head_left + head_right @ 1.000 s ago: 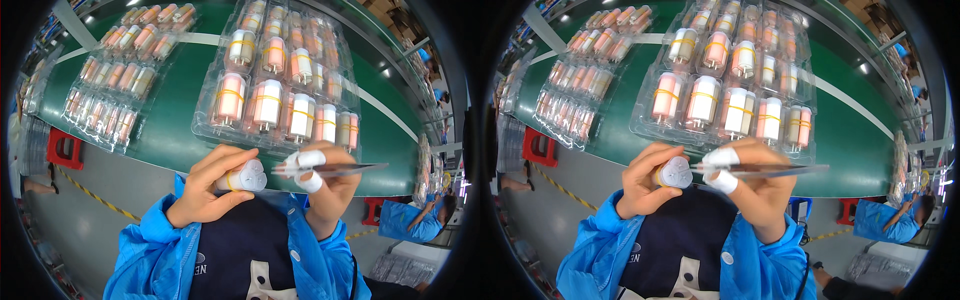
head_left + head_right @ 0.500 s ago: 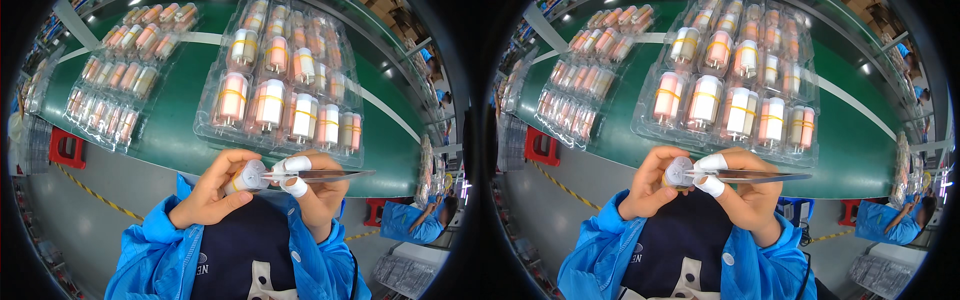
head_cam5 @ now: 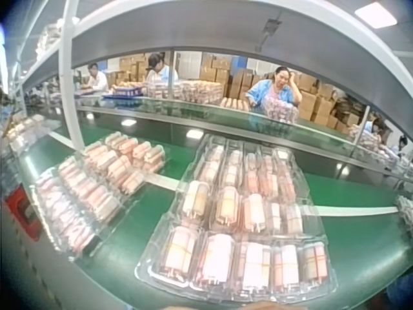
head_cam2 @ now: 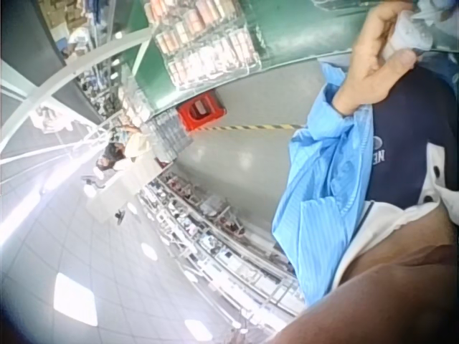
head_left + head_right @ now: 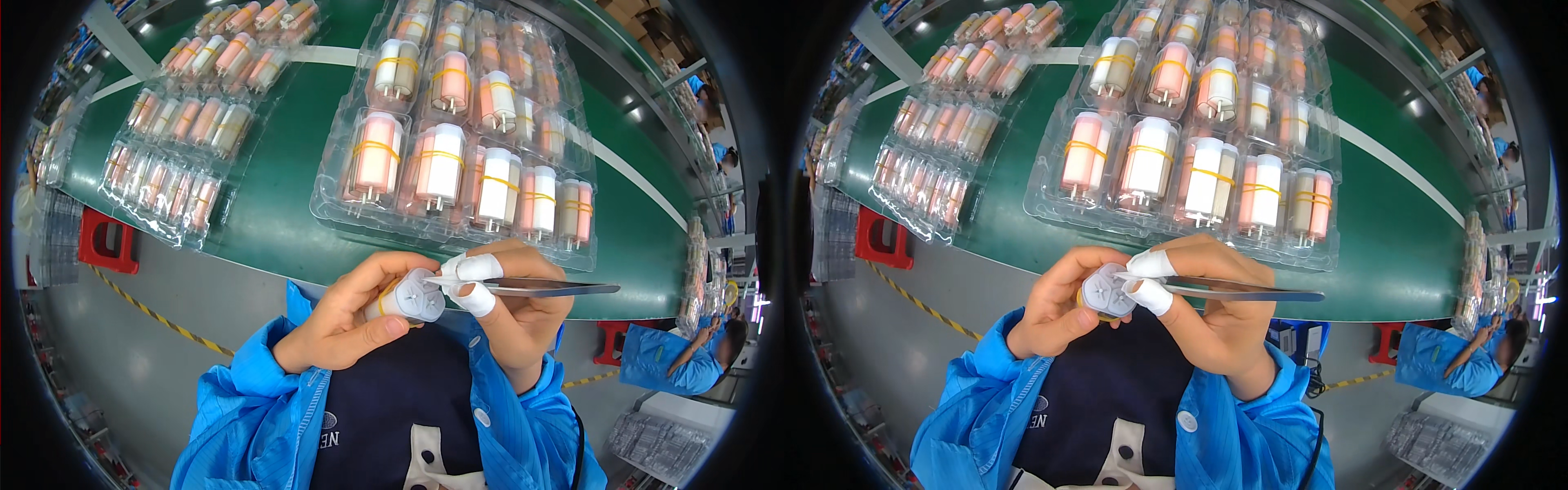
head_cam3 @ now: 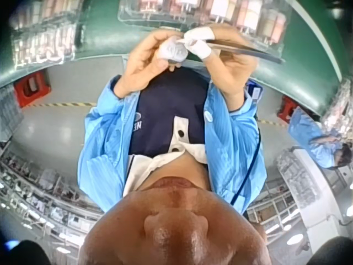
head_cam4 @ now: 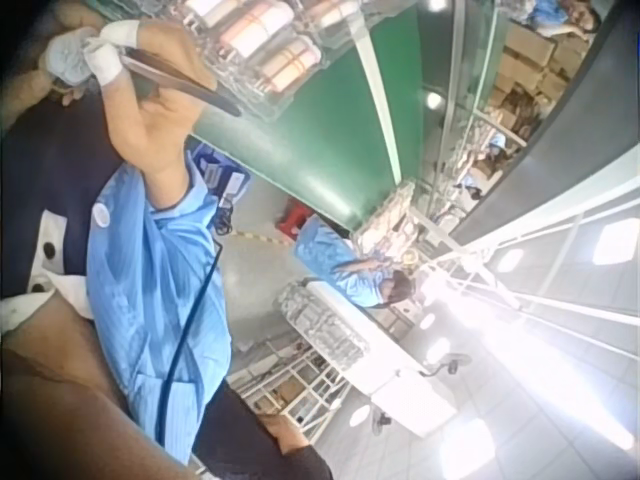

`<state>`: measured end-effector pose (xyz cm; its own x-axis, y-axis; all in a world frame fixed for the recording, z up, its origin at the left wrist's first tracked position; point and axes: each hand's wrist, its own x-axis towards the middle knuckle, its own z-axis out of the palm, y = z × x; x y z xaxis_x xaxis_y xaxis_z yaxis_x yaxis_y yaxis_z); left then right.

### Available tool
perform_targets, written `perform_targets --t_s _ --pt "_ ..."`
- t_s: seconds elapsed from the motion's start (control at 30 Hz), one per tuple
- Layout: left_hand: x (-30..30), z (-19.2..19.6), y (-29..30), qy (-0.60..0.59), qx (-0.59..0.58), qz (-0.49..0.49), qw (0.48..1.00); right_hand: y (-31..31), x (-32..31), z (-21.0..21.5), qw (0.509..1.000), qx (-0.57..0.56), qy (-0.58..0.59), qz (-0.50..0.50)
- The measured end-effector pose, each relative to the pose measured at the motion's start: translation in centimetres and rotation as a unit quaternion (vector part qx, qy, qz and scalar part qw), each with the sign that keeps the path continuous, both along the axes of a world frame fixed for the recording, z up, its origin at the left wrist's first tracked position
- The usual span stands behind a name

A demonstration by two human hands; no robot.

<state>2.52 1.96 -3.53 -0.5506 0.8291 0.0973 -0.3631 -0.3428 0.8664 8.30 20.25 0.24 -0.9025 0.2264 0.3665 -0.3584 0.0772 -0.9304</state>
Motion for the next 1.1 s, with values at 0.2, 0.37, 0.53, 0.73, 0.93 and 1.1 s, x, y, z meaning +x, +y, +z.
perform_targets --t_s 0.2,0.37,0.53,0.73,0.93,1.1 --pt "-0.1 0.5 0.2 -0.002 -0.040 0.016 0.999 0.3 -0.2 -0.2 1.000 0.018 -0.010 0.004" --pt "0.0 0.2 -0.4 0.108 -0.069 0.058 0.990 -0.4 -0.2 0.3 0.998 0.035 -0.046 -0.006" --pt "-0.9 -1.5 0.2 0.213 -0.058 0.053 0.974 -0.3 -0.6 0.0 0.998 0.027 -0.056 -0.030" --pt "0.3 -0.9 -0.4 0.148 -0.034 0.042 0.988 -0.8 0.1 3.5 0.983 0.112 -0.143 0.021" --pt "0.2 -1.0 -0.4 0.191 -0.062 0.032 0.979 -0.7 0.0 4.2 0.982 0.120 -0.135 0.055" --pt "0.1 -1.2 -0.3 0.240 -0.074 0.024 0.968 -0.5 0.2 4.4 0.979 0.144 -0.132 0.063"
